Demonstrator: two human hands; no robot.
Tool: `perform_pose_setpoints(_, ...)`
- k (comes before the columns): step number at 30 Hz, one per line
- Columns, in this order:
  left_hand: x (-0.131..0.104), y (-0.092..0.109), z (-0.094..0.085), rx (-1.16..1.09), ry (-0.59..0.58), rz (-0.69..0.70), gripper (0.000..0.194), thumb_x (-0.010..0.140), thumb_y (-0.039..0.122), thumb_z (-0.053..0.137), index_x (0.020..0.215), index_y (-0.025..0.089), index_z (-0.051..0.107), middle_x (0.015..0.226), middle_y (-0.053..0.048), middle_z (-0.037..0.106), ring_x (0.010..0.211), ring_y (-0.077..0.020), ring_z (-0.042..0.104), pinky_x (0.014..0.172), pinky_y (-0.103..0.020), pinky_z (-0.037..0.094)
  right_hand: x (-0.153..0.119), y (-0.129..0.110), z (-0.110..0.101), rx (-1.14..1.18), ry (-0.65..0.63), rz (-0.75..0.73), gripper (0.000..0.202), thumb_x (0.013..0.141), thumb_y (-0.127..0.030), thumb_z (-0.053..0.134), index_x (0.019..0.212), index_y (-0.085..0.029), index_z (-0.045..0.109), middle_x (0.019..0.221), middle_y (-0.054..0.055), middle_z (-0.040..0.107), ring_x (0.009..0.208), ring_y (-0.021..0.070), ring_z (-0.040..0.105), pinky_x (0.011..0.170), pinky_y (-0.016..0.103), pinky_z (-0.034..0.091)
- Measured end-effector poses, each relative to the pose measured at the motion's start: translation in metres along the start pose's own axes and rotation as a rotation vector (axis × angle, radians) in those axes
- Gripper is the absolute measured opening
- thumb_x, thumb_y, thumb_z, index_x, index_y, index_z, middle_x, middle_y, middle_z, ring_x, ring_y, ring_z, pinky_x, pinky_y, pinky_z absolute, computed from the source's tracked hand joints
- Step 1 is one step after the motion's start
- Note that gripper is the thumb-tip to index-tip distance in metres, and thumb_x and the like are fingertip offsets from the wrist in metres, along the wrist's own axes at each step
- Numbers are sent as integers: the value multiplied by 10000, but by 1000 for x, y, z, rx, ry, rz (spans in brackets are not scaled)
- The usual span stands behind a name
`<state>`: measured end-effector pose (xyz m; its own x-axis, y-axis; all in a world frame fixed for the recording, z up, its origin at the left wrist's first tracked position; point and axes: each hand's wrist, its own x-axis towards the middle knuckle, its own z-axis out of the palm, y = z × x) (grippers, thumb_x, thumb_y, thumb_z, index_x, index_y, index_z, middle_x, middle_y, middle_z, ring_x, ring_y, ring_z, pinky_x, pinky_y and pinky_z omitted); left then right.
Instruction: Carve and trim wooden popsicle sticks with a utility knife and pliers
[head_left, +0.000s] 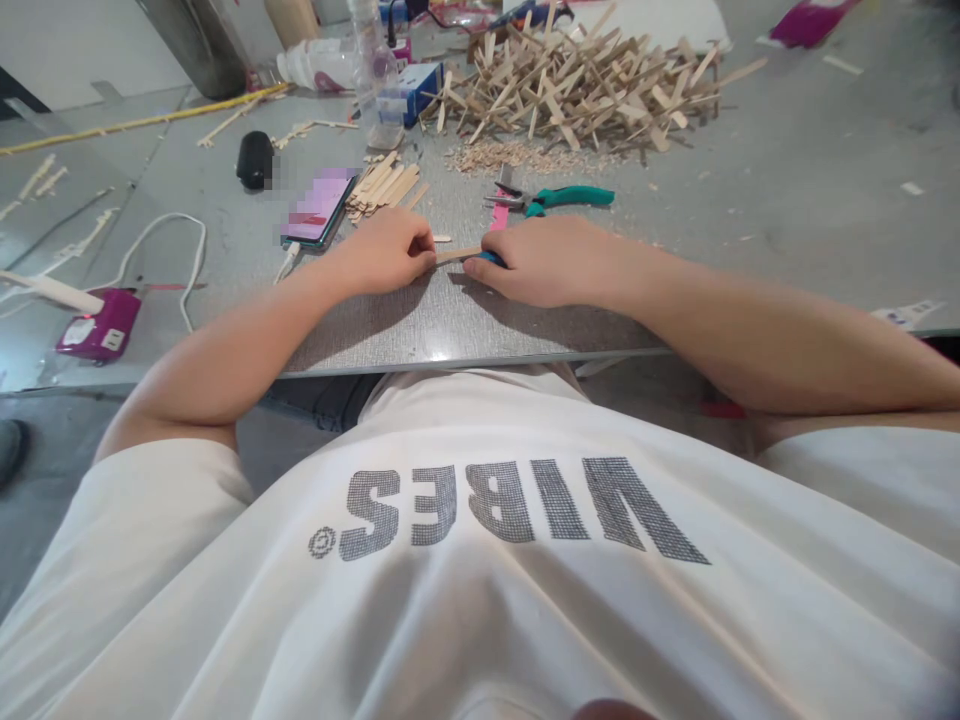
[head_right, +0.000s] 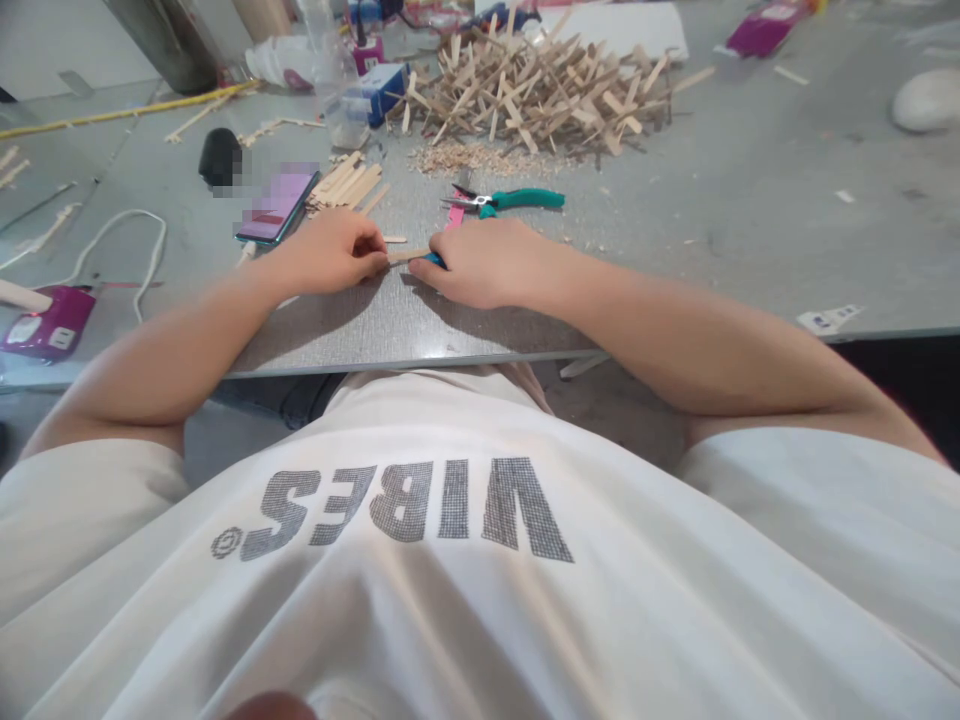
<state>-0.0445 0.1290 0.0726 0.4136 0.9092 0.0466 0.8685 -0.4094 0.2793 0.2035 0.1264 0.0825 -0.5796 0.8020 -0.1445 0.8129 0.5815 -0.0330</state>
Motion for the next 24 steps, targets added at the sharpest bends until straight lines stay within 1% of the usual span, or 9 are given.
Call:
perform_pose_setpoints(3,-2,5,1,8,3,-7,170,912,335,694,797,225,754,745,-60,762,841,-257,721,832,-376,527,-3,-5,4,15,56,29,573,1162,-683,387,1044,-214,694,1011,214,780,925,367,740,782,463,455)
perform_pose_setpoints(5,-3,7,2,7,12,-15,166,912,326,690,798,224,752,742,-55,762,845,-256,724,845,-375,534,-3,-7,6,42,66,32,560,1151,-685,401,1016,-220,682,1020,231,785,949,397,752,817,500,481)
perform_pose_setpoints(8,-3,10,2,3,15,-33,168,902,305,694,761,221,729,724,-42,745,829,-248,717,862,-378,532,-3,-9,9,28,60,24,593,1152,-680,336,1024,-223,692,1008,242,787,972,428,764,827,536,511)
perform_pose_setpoints(11,-3,13,2,1,10,-60,163,898,276,686,750,214,714,715,-38,723,834,-246,711,884,-383,524,-1,-8,10,9,58,34,621,1154,-697,320,1028,-224,701,1012,248,788,1013,438,775,821,538,517)
perform_pose_setpoints(14,-3,15,2,4,10,-75,156,903,270,687,761,208,703,714,-39,706,839,-245,706,886,-380,511,0,-7,11,22,60,39,607,1152,-704,349,998,-217,678,1032,256,786,1020,441,777,815,531,511)
perform_pose_setpoints(18,-1,11,5,1,28,-49,177,903,319,702,762,213,693,709,-41,696,828,-235,686,844,-364,490,0,-5,12,104,97,64,583,1130,-726,465,904,-227,664,925,216,769,1024,444,769,853,537,508)
perform_pose_setpoints(20,0,7,7,-1,36,-34,195,910,357,709,771,220,702,713,-43,701,840,-239,687,839,-367,490,0,-4,14,133,112,63,592,1119,-745,503,899,-225,682,883,206,762,1031,446,766,875,540,508)
perform_pose_setpoints(22,1,4,8,-1,35,-36,200,918,375,717,788,223,710,719,-44,704,870,-253,701,861,-382,498,0,-4,14,118,112,59,606,1127,-746,497,918,-214,699,885,212,769,1035,445,770,876,534,509)
perform_pose_setpoints(24,1,4,8,-1,22,-52,178,922,357,725,812,218,716,736,-46,711,906,-268,721,896,-397,509,0,-4,13,81,103,54,628,1148,-737,460,939,-200,711,921,227,784,1036,437,780,858,518,513)
